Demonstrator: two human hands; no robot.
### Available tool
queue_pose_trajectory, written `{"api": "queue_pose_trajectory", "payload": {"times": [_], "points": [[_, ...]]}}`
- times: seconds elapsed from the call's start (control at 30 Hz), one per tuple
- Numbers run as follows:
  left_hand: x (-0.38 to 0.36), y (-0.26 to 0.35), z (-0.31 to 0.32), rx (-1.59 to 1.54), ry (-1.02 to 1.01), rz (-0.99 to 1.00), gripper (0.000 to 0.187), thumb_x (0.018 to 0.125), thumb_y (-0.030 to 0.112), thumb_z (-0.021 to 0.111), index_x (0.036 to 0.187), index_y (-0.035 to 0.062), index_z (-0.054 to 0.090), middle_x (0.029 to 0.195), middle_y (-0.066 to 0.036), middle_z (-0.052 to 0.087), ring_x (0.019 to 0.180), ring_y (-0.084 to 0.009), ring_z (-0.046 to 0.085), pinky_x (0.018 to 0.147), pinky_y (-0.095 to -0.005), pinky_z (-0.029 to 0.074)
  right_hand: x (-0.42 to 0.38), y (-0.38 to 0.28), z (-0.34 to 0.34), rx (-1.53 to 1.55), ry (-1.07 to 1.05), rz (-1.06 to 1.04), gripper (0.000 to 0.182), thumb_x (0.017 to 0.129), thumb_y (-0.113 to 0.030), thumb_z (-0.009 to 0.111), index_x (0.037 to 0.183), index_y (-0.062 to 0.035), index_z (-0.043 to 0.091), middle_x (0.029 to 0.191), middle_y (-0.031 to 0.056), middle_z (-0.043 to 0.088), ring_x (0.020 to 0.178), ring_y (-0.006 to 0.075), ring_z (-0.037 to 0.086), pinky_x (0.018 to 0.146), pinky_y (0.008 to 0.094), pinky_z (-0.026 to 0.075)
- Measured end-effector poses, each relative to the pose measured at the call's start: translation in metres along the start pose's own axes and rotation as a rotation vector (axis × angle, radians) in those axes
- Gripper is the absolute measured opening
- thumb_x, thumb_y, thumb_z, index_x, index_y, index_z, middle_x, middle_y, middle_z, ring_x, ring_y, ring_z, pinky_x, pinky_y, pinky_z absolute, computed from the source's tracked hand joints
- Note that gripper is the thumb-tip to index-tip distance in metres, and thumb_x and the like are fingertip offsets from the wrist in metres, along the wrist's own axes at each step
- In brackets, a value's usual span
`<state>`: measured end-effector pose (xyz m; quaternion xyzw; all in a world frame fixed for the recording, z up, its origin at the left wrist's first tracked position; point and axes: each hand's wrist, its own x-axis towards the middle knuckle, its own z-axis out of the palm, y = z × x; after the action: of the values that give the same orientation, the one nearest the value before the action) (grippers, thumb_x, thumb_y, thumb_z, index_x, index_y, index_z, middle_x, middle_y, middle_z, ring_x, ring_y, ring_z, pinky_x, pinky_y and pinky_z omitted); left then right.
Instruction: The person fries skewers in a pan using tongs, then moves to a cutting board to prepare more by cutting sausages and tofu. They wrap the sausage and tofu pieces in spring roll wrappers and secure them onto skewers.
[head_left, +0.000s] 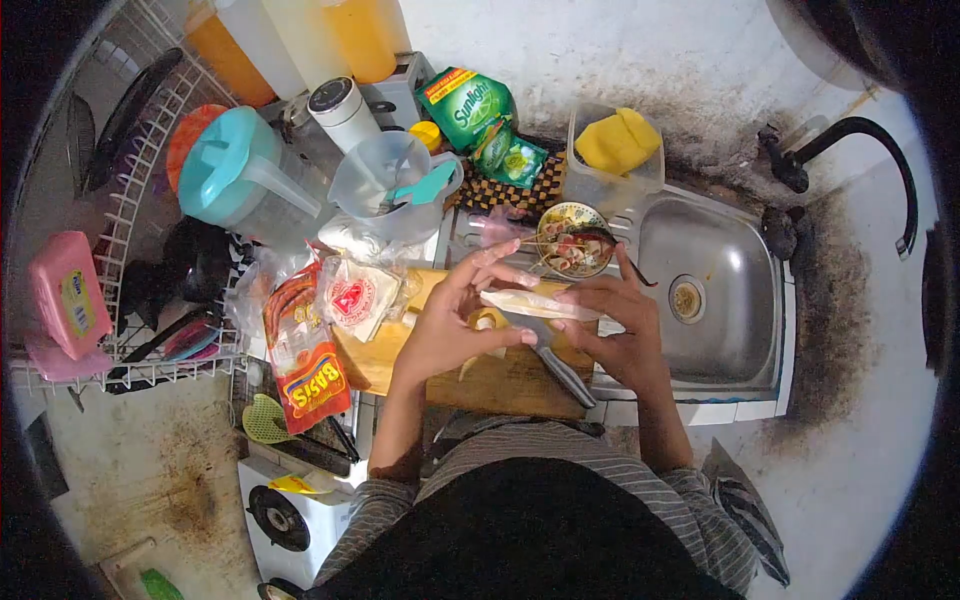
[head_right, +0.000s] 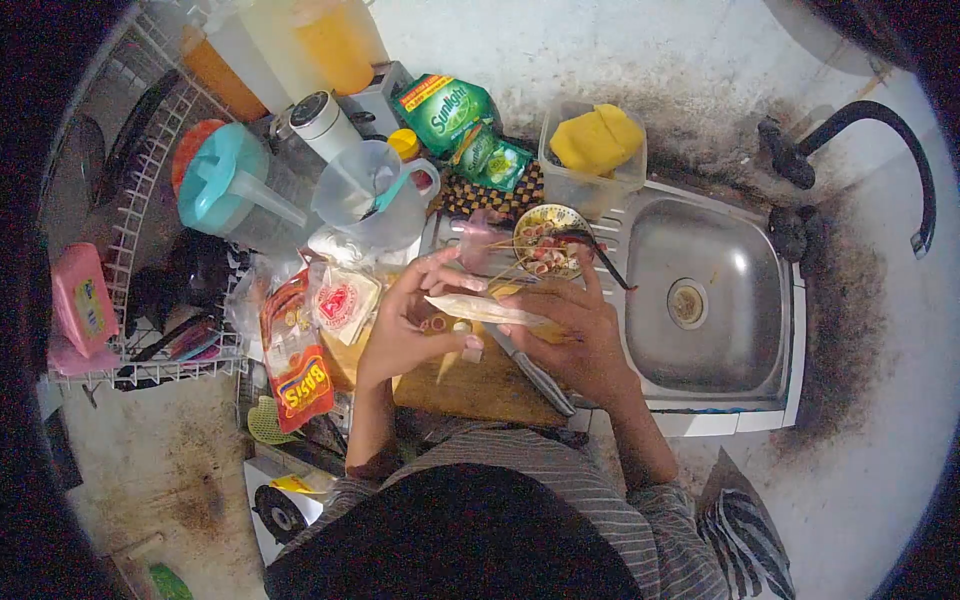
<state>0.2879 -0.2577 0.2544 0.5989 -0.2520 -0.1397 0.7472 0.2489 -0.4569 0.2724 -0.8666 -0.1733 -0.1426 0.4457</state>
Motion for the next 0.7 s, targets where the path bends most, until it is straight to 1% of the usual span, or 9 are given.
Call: {"api": "queue_pose_trajectory", "payload": {"times": [0.1,0.17,0.2,0.27,0.33,0.43,0.47,0.63,0.7], "points": [[0.001,0.001,-0.001,-0.063,-0.001,-0.102,0.073,0.066,-0.008,0.069,0.129,0.0058,0.034,0.101,-0.01,0.056,0.095,-0.0151,0.055,0.08,-0.0272,0.047,0.0,0.0,0.002,0.051,-0.016,-0.001,0.025,0.062,-0.009,0.073,0.086,-0.0078,0.065,0.081,0.0044,0.065,0.079,0.0158,0.061,0.106,0.0482,0.015],[0.003,-0.009,-0.004,0.062,-0.037,0.105,0.07,0.068,-0.008,0.067,0.129,0.0056,0.034,0.098,-0.011,0.057,0.091,-0.0154,0.056,0.077,-0.0261,0.049,-0.002,0.002,0.004,0.076,-0.02,0.0,0.029,0.062,-0.009,0.074,0.089,-0.007,0.064,0.08,0.0046,0.065,0.078,0.0156,0.061,0.106,0.0481,0.015],[0.002,-0.01,-0.004,0.063,-0.04,0.107,0.07,0.068,-0.008,0.067,0.129,0.0056,0.034,0.098,-0.011,0.057,0.091,-0.0154,0.056,0.077,-0.0261,0.049,-0.004,0.005,0.006,0.118,0.004,0.013,0.034,0.061,-0.008,0.074,0.093,-0.0062,0.062,0.082,0.0049,0.065,0.08,0.0148,0.06,0.104,0.0451,0.021],[0.0,-0.007,-0.001,-0.083,0.06,-0.034,0.065,0.07,-0.008,0.066,0.127,0.005,0.036,0.099,-0.008,0.057,0.093,-0.0153,0.055,0.077,-0.0265,0.05,-0.008,0.005,0.008,0.161,0.03,0.026,0.039,0.061,-0.007,0.075,0.097,-0.0054,0.061,0.085,0.0052,0.064,0.082,0.0139,0.059,0.102,0.0422,0.027],[0.0,-0.009,0.001,-0.128,0.141,-0.082,0.062,0.071,-0.007,0.065,0.126,0.0048,0.037,0.099,-0.007,0.056,0.091,-0.0148,0.056,0.074,-0.0259,0.051,-0.009,0.003,0.011,0.455,0.055,0.221,0.045,0.062,-0.004,0.075,0.103,-0.0038,0.057,0.092,0.0059,0.061,0.086,0.0131,0.057,0.091,0.0327,0.039],[0.001,-0.007,0.002,-0.23,0.278,-0.233,0.058,0.074,-0.004,0.063,0.125,0.0043,0.038,0.1,-0.007,0.056,0.088,-0.0145,0.058,0.071,-0.0251,0.052,-0.009,0.002,0.012,0.607,0.079,0.285,0.042,0.067,-0.008,0.074,0.104,-0.0042,0.056,0.096,0.0069,0.06,0.082,0.0124,0.057,0.08,0.026,0.045],[0.001,-0.006,0.002,-0.286,0.334,-0.334,0.056,0.075,-0.003,0.062,0.125,0.0041,0.038,0.1,-0.007,0.056,0.086,-0.0147,0.059,0.07,-0.0248,0.052,-0.009,0.004,0.013,0.608,0.08,0.284,0.042,0.067,-0.008,0.074,0.104,-0.0042,0.056,0.096,0.0069,0.06,0.082,0.0124,0.057,0.08,0.026,0.045],[-0.001,-0.005,0.0,-0.239,0.342,-0.367,0.056,0.076,-0.001,0.062,0.126,0.0037,0.036,0.1,-0.009,0.056,0.085,-0.0166,0.06,0.068,-0.0257,0.054,-0.011,0.01,0.018,0.701,0.093,0.429,0.032,0.071,0.001,0.068,0.1,-0.0015,0.057,0.095,0.005,0.059,0.088,0.0108,0.055,0.08,0.0244,0.044],[-0.001,-0.004,0.001,-0.2,0.336,-0.402,0.056,0.076,-0.001,0.063,0.126,0.0035,0.036,0.1,-0.008,0.056,0.086,-0.0168,0.06,0.066,-0.0254,0.054,-0.012,0.014,0.019,0.672,0.085,0.392,0.028,0.073,0.0,0.067,0.099,-0.0017,0.057,0.096,0.0057,0.059,0.087,0.011,0.056,0.08,0.025,0.045]]}}
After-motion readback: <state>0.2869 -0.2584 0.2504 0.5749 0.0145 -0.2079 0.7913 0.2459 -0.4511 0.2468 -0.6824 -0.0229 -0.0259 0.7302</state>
